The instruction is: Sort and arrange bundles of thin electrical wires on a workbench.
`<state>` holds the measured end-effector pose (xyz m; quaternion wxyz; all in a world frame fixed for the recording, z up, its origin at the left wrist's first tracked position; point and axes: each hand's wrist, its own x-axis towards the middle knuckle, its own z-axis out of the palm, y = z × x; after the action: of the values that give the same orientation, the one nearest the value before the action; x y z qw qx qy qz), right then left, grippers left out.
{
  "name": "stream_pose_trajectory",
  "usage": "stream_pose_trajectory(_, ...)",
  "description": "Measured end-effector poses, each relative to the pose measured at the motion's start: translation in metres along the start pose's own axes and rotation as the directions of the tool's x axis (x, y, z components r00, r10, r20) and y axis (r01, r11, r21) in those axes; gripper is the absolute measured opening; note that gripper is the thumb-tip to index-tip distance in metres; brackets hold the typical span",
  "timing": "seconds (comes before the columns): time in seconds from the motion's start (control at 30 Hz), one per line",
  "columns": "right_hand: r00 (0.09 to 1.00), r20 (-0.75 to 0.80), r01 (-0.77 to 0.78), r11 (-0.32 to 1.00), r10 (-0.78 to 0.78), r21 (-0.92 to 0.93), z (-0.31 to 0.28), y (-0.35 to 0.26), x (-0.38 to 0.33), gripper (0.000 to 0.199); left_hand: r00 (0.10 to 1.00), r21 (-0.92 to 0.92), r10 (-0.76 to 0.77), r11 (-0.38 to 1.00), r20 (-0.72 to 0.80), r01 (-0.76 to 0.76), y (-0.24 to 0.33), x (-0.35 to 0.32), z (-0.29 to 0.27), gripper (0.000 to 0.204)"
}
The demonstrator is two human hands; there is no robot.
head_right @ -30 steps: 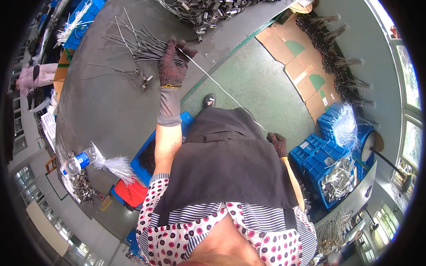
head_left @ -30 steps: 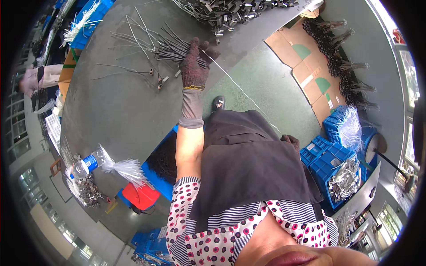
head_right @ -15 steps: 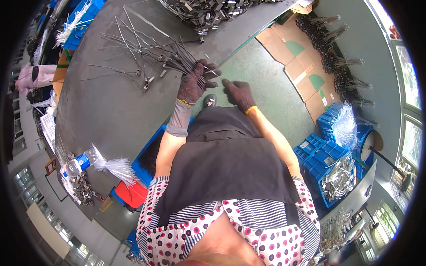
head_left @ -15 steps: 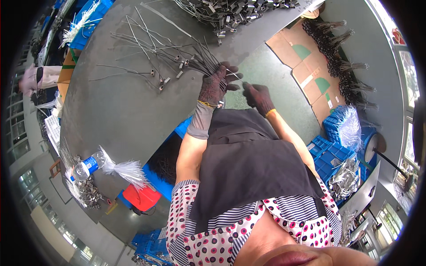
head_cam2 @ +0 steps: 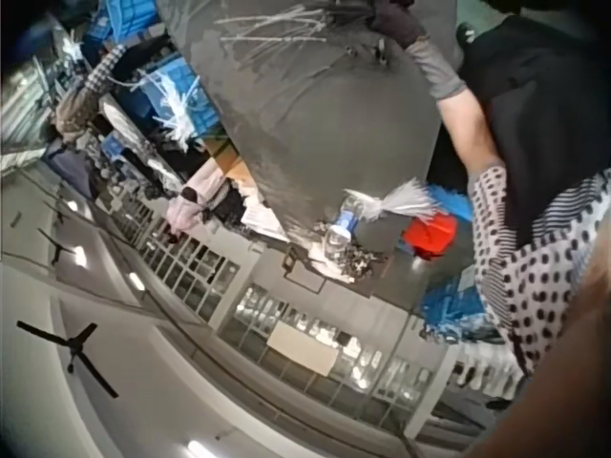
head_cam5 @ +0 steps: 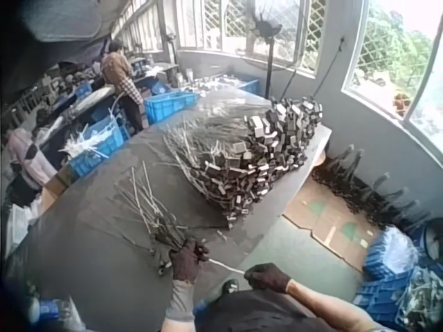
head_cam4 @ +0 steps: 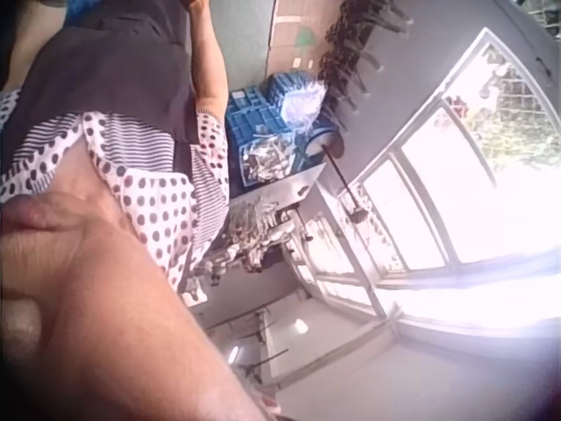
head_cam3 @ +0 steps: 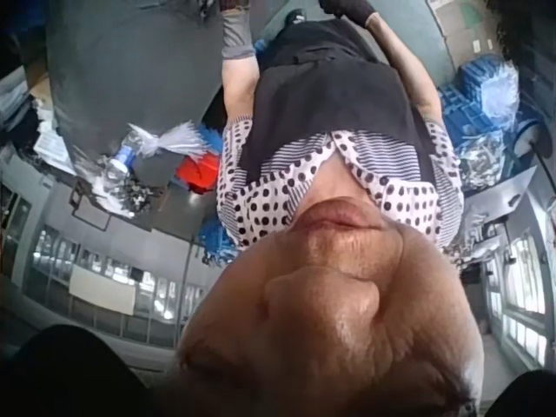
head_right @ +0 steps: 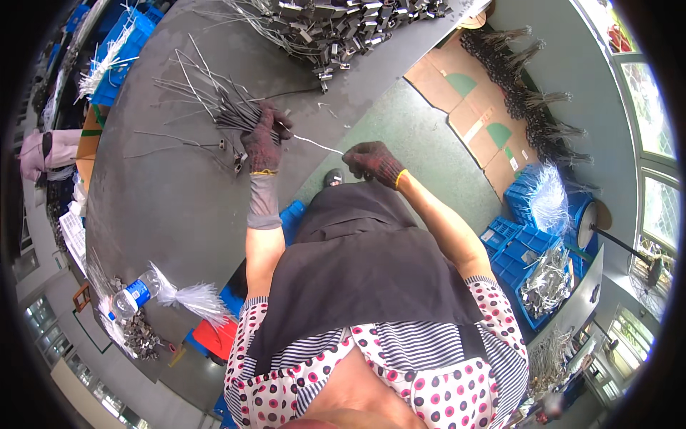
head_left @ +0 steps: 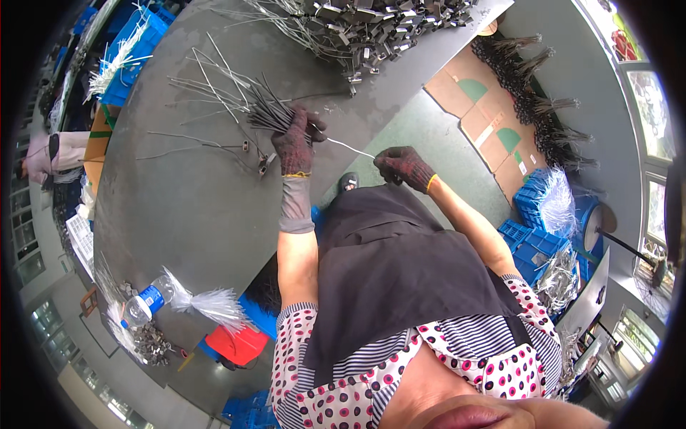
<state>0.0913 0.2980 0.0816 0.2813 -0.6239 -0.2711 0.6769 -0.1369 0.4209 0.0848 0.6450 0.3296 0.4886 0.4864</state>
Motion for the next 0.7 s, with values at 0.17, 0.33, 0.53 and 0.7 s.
stream_pose_trajectory(0.17, 0.983, 0.012, 0.183, 0.983, -0.184, 0.020, 0.022, -0.048, 0.036, 0.063, 0.992, 0.030, -0.029, 0.999, 0.124, 0.026, -0.021, -0.011, 0.023, 0.031)
stream_pose_trajectory(0.33, 0.982, 0.013, 0.182, 0.970, -0.187, 0.163, 0.055, -0.101, 0.060, 0.079, 0.998, 0.300, -0.029, 0.954, 0.049, 0.013, 0.001, -0.007, 0.037, 0.035)
stream_pose_trajectory(0.53, 0.558, 0.297, 0.696, 0.242, -0.775, -0.676, 0.037, -0.109, 0.107, 0.109, 0.667, 0.693, 0.477, 0.153, 0.573, -0.705, -0.012, 0.032, 0.002, 0.056)
stream_pose_trajectory(0.7, 0.529, 0.401, 0.752, 0.194, -0.748, -0.630, 0.042, -0.129, 0.128, 0.082, 0.820, 0.569, 0.457, 0.593, 0.344, -0.569, -0.057, 0.076, -0.044, 0.045)
